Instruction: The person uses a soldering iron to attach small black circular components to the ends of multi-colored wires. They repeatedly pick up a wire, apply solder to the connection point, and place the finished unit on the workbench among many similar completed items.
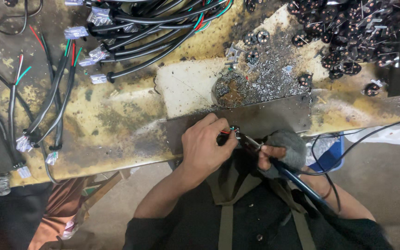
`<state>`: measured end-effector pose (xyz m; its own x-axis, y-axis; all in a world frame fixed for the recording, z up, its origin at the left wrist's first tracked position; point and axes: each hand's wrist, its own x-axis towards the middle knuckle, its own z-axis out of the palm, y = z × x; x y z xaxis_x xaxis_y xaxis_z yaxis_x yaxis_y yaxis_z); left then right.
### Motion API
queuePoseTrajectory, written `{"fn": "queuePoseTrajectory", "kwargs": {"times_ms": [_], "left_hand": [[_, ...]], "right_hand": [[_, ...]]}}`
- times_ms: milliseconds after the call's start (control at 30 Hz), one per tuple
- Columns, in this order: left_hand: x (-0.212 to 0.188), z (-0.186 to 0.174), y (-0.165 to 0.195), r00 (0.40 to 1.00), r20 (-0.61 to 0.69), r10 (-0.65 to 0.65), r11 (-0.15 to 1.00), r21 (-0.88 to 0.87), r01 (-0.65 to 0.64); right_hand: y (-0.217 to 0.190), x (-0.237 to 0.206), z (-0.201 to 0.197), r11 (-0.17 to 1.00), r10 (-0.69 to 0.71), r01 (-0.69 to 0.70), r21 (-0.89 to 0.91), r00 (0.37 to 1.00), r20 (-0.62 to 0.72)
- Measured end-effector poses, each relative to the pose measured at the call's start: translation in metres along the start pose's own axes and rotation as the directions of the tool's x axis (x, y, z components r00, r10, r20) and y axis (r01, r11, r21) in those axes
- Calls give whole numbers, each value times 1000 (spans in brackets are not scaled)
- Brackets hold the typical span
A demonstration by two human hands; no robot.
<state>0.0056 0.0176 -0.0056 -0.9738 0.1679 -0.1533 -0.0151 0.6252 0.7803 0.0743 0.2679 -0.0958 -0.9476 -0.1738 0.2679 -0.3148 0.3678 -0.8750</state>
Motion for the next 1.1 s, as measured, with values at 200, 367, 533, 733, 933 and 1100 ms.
{"fn": "queuePoseTrajectory", "kwargs": {"times_ms": [200,367,533,733,933,1100], "left_hand": [[-1,-1,-1,1000,10,14,1000,-5,-14],[-1,0,-1,1000,8,2,1000,-8,-2],[0,0,-1,1000,14,9,1000,-12,-8],[0,-1,0,999,-12,34,999,-10,-35],[1,0,1,998,-45,40,999,4,-40],[1,0,3,997,-65,49,999,0,-50]], "right_hand": [[26,-19,-5,665,663,-688,291,723,194],[24,-20,-16,123,774,-887,444,366,517],[-16,23,2,999,46,-44,-16,991,125],[-29,77,-37,977,128,-169,128,952,279],[-10,154,-64,875,-95,87,-476,995,7],[-31,182,-60,776,-161,177,-606,984,81]]}}
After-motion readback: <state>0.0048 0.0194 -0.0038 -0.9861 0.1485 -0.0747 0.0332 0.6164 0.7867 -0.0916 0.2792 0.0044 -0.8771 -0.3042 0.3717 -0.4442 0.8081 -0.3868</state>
